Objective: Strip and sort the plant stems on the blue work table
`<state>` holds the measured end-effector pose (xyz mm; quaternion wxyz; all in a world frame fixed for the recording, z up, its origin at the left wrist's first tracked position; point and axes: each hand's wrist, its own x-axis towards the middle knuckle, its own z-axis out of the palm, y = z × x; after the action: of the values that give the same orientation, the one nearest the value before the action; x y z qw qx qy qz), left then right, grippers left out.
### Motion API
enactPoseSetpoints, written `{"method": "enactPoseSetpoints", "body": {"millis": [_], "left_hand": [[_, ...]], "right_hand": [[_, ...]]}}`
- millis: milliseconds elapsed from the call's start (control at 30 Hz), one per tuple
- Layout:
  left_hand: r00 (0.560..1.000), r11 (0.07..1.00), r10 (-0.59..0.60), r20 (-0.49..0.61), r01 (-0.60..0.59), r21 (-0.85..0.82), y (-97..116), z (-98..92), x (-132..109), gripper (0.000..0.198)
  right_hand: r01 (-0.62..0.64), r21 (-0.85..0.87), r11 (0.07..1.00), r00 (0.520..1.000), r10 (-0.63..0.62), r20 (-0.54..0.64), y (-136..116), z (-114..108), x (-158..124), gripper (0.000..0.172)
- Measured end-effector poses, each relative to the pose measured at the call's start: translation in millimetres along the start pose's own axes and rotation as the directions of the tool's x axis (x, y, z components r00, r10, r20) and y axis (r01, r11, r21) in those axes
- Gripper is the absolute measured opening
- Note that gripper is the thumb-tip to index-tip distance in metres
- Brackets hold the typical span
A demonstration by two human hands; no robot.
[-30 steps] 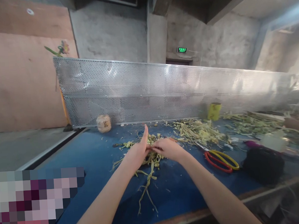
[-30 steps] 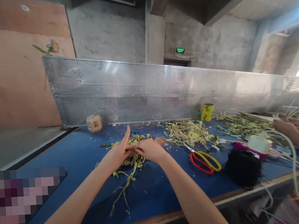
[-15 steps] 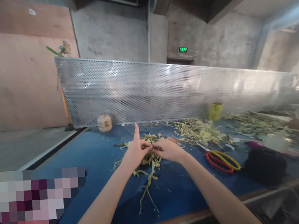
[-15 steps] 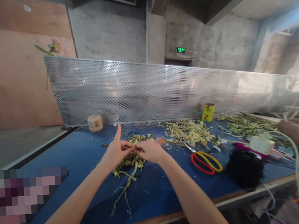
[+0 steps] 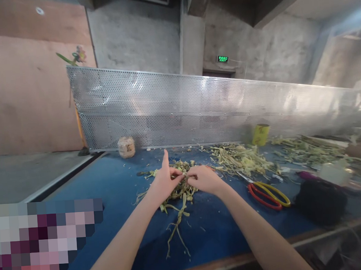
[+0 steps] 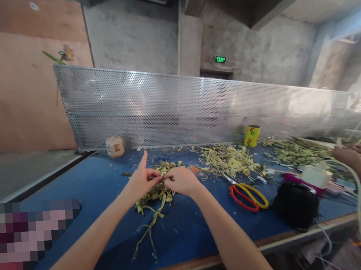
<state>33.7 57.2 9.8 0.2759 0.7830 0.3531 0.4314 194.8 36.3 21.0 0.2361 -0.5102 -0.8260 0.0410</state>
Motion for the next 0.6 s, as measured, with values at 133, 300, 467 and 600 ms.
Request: {"method": "enactPoseSetpoints", "body": {"millis": [133,300,467,600], "left_hand": [[1.0,1.0,0.007,-0.02,-0.007,0.006,2,1.1,1,0.091],[0.997,0.994,-0.037,-0.069,0.03,-0.102,0,-1.4,4,0.093],[0.992,0.957,-0.093,-0.082,0.066,-0.283,-6,-1.5,6,0.097],[0.991,0.971,-0.067,-0.115,0.038,-0.236,-6,-3.0,6,0.095]], "right_hand": [[-0.062,-0.103,0.993,0.994,0.052,-0.097,-4,6,3,0.021],[-0.017,-0.188,0.982,0.987,-0.014,-0.163,-4,12,5,0.029],[0.076,-0.305,0.949,0.967,-0.145,-0.211,-4,10,3,0.02],[0.072,-0.33,0.941,0.942,-0.173,-0.286,-3,10,4,0.018]]}}
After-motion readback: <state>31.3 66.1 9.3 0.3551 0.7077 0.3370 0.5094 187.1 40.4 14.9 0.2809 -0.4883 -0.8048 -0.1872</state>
